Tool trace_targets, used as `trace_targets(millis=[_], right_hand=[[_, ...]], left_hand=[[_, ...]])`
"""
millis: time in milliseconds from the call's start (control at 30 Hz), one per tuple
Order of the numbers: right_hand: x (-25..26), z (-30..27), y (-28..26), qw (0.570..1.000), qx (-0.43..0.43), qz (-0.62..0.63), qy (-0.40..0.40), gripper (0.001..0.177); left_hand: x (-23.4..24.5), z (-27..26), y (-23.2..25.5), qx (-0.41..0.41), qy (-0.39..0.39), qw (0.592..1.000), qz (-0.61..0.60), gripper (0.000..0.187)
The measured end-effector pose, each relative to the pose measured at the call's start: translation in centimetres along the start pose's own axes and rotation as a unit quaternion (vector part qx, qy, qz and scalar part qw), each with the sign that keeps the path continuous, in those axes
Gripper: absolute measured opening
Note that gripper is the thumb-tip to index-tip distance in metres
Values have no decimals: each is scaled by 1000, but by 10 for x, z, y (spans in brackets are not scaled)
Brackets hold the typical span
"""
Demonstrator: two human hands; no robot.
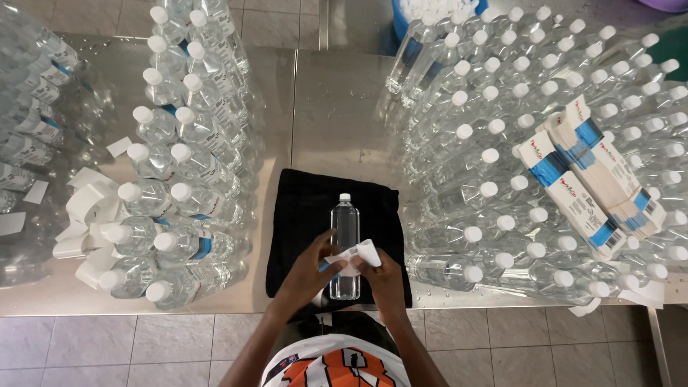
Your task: The person places clear plastic water bottles on a black mat and wraps paper labels around them by hand. They smooth the labels to secure them and then move the labeled bottles to a stack on the left side of the table. The process is repeated for several bottles.
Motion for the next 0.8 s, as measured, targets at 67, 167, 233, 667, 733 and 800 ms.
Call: trace_targets(millis=[67,167,233,667,733,800], right_hand=[[0,1,6,996,-44,-7,83,42],[1,4,20,990,-35,111,82,48],[-3,-5,4,990,-36,115,77,39],[17,5,21,956,57,282,65,101],[16,6,23,947,75,311,38,105],[17,13,35,935,93,342,10,110]], left_hand=[[-8,-5,-20,-112,256,954,110,55],[-34,-35,-22,-138,264,954,-9,19],[-58,-24,-45,-83,121,980,-134,36],[-70,64,-72,-83,136,719,-677,22],[-68,57,-63,-91,152,721,-670,22],[-67,54,-62,-98,171,723,-662,22]])
Point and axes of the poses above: each hand's wrist, its own z-axis towards the middle knuckle, its own x-axis out of the back of the hand, y = z × x, the point moved 2 cm from there along z, towards the middle knuckle, and after that the axes turned 10 degrees about -y, right-handed, at the moved point
